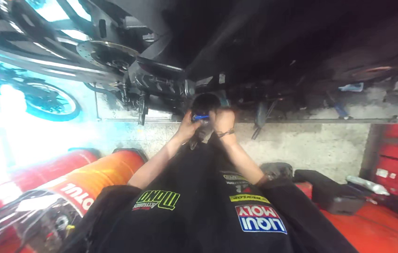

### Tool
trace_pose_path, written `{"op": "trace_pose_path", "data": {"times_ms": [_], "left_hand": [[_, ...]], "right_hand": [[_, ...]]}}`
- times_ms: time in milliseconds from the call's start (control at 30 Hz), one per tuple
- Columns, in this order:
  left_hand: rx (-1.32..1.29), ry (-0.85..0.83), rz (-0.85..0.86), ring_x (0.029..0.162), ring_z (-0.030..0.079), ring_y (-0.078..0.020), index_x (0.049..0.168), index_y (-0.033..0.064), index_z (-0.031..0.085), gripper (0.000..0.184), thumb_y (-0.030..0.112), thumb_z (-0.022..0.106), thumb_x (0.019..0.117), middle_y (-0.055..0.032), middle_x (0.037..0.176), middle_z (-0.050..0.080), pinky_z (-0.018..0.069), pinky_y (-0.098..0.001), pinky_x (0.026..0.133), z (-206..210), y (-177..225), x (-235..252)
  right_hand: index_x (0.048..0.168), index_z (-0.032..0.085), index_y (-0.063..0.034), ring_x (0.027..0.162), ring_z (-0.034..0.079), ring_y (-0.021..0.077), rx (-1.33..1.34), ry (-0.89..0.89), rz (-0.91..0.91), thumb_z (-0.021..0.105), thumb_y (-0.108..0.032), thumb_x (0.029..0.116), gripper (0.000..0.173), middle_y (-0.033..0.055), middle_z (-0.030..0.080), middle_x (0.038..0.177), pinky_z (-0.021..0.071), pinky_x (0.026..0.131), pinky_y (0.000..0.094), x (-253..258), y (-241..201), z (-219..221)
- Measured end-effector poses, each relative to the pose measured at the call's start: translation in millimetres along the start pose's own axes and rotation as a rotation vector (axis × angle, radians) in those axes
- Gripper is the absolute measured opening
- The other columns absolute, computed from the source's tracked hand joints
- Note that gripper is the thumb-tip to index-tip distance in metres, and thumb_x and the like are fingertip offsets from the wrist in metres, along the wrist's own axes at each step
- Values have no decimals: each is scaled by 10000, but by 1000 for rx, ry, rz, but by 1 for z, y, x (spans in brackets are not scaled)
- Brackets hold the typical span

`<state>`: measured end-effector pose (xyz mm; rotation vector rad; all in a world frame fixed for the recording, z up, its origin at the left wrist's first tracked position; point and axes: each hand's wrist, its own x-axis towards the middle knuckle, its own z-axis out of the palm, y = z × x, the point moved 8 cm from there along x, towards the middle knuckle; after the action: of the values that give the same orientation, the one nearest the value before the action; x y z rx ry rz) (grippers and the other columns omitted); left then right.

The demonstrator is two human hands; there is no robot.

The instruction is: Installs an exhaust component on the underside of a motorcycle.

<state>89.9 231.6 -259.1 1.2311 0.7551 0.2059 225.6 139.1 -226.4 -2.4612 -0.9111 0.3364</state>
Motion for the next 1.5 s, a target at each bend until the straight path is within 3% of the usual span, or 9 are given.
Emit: {"op": "trace_pose_path", "data": {"times_ms": [267, 367, 533, 767, 867, 967, 1233, 1367, 1500], "left_hand": [[-272, -62, 29, 1291, 572, -260, 1611, 71, 78, 861, 37, 562, 900, -182, 1498, 472, 514, -474, 1065, 10, 9, -8], [-281, -55, 35, 1225, 608, -241, 1604, 104, 126, 802, 42, 547, 924, -152, 1408, 553, 523, -473, 1036, 12, 6, -11], [-256, -77, 39, 1244, 596, -232, 1598, 83, 126, 809, 40, 548, 910, -157, 1431, 529, 517, -449, 1049, 14, 9, -6], [-310, -83, 1, 1120, 645, -225, 1547, 95, 247, 690, 41, 532, 921, -125, 1291, 612, 547, -454, 975, 20, 3, -12], [-321, -101, 26, 1239, 606, -266, 1612, 108, 124, 797, 48, 537, 932, -155, 1433, 540, 521, -503, 1043, 20, 11, -7], [-328, -73, 7, 1168, 634, -256, 1580, 96, 209, 735, 52, 538, 924, -145, 1340, 598, 536, -490, 1001, 20, 4, -9], [-233, -118, 65, 1202, 608, -270, 1506, 95, 299, 677, 34, 587, 897, -141, 1396, 549, 549, -487, 984, 19, 10, -13], [-168, -146, 117, 1195, 614, -242, 1505, 89, 299, 684, 38, 627, 907, -124, 1365, 570, 551, -465, 992, 24, 15, -11], [-140, -161, 162, 1238, 598, -261, 1524, 51, 250, 736, 44, 655, 910, -155, 1406, 538, 544, -470, 1027, 27, 24, -4]], "right_hand": [[689, 641, -94, 724, 683, 309, 6, -21, 74, 518, -393, 989, 441, 107, 670, 701, 523, 721, 585, -5, 12, 0], [697, 638, -71, 718, 694, 333, 5, -69, 48, 521, -388, 993, 450, 132, 669, 716, 548, 629, 570, -8, 4, 2], [664, 614, -78, 664, 671, 302, 68, -29, 11, 549, -364, 983, 434, 110, 647, 676, 537, 609, 545, 2, 8, -1], [613, 583, -82, 617, 663, 288, 52, 245, -114, 563, -327, 992, 452, 106, 630, 634, 528, 552, 502, -6, 4, -11], [609, 593, -87, 647, 673, 273, 43, 322, -101, 582, -331, 983, 447, 97, 640, 634, 542, 621, 510, -1, 15, -12], [625, 606, -79, 638, 677, 287, 40, 262, -117, 585, -334, 982, 439, 102, 645, 638, 541, 582, 514, -2, 3, -12], [717, 658, -86, 654, 671, 299, 131, -94, 37, 515, -384, 1001, 436, 106, 656, 672, 520, 607, 572, -8, 34, 6], [641, 597, -79, 586, 638, 278, 187, -62, -29, 549, -303, 978, 408, 96, 611, 613, 509, 533, 520, -9, 10, -4], [684, 631, -78, 618, 643, 275, 169, -54, 31, 540, -330, 996, 412, 96, 624, 638, 508, 581, 534, -3, 23, -9]]}}
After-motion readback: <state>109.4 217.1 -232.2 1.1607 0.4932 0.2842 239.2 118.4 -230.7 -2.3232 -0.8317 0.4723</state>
